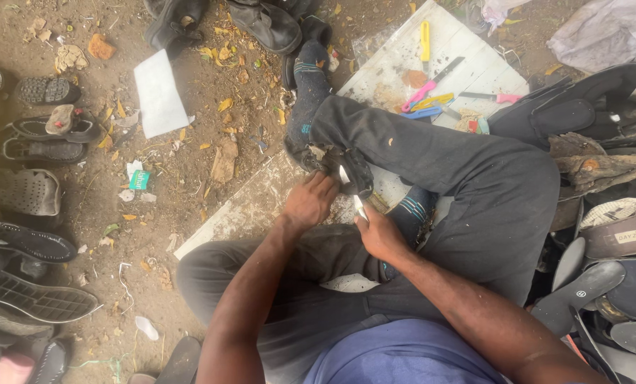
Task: The person sits on the ground and uses a knife to cut and scrape the sole of a shoe. They then use a hammer to tap the shoe and continue scraping the sole with the knife. The person handles multiple shoes and tools during the process.
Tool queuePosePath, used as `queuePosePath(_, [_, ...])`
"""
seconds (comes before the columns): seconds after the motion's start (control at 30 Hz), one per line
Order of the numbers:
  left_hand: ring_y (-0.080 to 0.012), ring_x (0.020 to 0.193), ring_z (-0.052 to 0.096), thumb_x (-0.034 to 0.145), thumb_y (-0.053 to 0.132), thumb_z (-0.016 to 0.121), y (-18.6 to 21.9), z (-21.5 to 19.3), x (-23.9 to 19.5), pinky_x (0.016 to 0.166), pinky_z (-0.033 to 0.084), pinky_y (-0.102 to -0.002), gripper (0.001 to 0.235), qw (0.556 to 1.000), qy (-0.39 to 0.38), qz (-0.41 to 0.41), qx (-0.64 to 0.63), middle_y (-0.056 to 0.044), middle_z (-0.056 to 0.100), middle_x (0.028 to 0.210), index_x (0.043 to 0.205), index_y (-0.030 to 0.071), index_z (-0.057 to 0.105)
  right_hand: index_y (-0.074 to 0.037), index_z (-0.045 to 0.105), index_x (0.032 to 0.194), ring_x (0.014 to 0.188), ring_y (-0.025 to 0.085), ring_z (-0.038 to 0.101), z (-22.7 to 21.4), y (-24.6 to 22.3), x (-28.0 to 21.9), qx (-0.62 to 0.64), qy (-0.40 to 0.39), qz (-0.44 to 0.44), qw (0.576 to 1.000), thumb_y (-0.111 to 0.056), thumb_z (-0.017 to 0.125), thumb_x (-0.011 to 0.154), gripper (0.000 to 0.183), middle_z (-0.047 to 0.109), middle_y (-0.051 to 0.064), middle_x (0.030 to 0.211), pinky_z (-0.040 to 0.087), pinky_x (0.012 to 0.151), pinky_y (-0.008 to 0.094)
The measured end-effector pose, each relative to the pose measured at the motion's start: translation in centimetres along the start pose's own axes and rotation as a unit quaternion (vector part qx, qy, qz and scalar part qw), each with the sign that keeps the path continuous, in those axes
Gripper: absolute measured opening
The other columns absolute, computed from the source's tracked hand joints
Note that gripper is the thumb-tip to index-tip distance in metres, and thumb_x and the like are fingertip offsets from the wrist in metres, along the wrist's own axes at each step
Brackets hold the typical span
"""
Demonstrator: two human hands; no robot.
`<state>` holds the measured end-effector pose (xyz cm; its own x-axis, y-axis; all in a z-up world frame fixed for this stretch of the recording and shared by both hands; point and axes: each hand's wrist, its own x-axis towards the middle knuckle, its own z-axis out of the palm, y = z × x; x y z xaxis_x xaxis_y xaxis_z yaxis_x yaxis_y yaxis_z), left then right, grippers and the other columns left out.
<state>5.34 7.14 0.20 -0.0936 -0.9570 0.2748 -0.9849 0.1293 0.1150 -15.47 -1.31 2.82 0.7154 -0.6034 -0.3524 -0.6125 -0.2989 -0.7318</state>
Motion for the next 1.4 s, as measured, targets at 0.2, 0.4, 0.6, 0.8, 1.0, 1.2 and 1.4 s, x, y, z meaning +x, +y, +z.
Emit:
queuePosePath(0.2, [-0.0297,0.112,0.062,0.090,0.013,0.051,1.1,-3.2,-0.9,0.109,0.047,-0.043,0.027,0.995,0.067,0.033,0.072,-0.014,0.065,0.109,0.108,0.001,0.067,-0.001,0.062,0.099,0.078,0.036,0.072,-2.5,-0.7,1.3,-0.042,-0.037,-0.061,0.997,-0.027,0.060,0.099,0.026,0.072,0.020,0.084,0.053,0.070,0.048])
queuePosePath(0.4, [-0.0319,0.102,0.062,0.097,0.017,0.054,1.9,0.1,-1.3,0.096,0.047,-0.048,0.030,0.985,0.043,-0.159,-0.048,-0.020,0.064,0.109,0.115,-0.004,0.066,-0.006,0.062,0.110,0.091,0.045,0.070,-1.0,-0.9,6.6,-0.039,-0.049,-0.082,0.995,-0.025,0.054,0.100,0.023,0.072,0.024,0.095,0.051,0.076,0.053])
queuePosePath(0.6, [-0.0356,0.088,0.065,0.100,0.019,0.060,0.3,3.8,0.6,0.084,0.045,-0.050,0.019,0.905,0.187,-0.362,-0.123,-0.016,0.069,0.094,0.099,0.003,0.071,-0.005,0.061,0.114,0.099,0.046,0.068,1.9,-1.5,12.8,-0.080,-0.033,-0.087,0.992,-0.026,0.053,0.103,0.025,0.071,0.024,0.104,0.052,0.082,0.054])
queuePosePath(0.8, [-0.0371,0.089,0.067,0.095,0.015,0.065,-0.4,4.7,1.1,0.081,0.051,-0.047,0.015,0.851,0.286,-0.403,-0.179,-0.014,0.071,0.094,0.097,0.003,0.074,-0.009,0.057,0.124,0.095,0.051,0.065,1.8,-2.4,9.1,-0.126,-0.034,-0.065,0.989,-0.026,0.053,0.102,0.028,0.070,0.027,0.099,0.049,0.081,0.058])
queuePosePath(1.0, [-0.0363,0.083,0.067,0.094,0.015,0.067,-0.1,4.7,0.7,0.076,0.052,-0.046,0.017,0.818,0.264,-0.460,-0.223,-0.016,0.070,0.090,0.097,0.001,0.076,-0.008,0.053,0.130,0.086,0.048,0.069,2.5,-2.0,5.4,-0.125,-0.041,-0.056,0.990,-0.025,0.053,0.102,0.034,0.071,0.028,0.088,0.052,0.078,0.057])
queuePosePath(1.2, [-0.0311,0.085,0.070,0.096,0.016,0.067,-0.6,5.7,-0.1,0.079,0.054,-0.042,0.018,0.800,0.256,-0.488,-0.237,-0.016,0.074,0.093,0.101,0.002,0.078,0.000,0.064,0.109,0.083,0.046,0.068,4.1,-0.8,7.1,0.036,-0.032,-0.084,0.995,-0.024,0.055,0.102,0.027,0.069,0.029,0.090,0.051,0.075,0.053])
queuePosePath(1.4, [-0.0241,0.081,0.069,0.095,0.017,0.068,-1.1,6.4,-0.1,0.074,0.054,-0.038,0.019,0.758,0.280,-0.520,-0.277,-0.013,0.074,0.091,0.103,0.003,0.078,-0.001,0.066,0.108,0.083,0.046,0.069,5.2,0.4,8.1,0.015,-0.035,-0.100,0.994,-0.021,0.056,0.100,0.024,0.070,0.028,0.090,0.051,0.072,0.053])
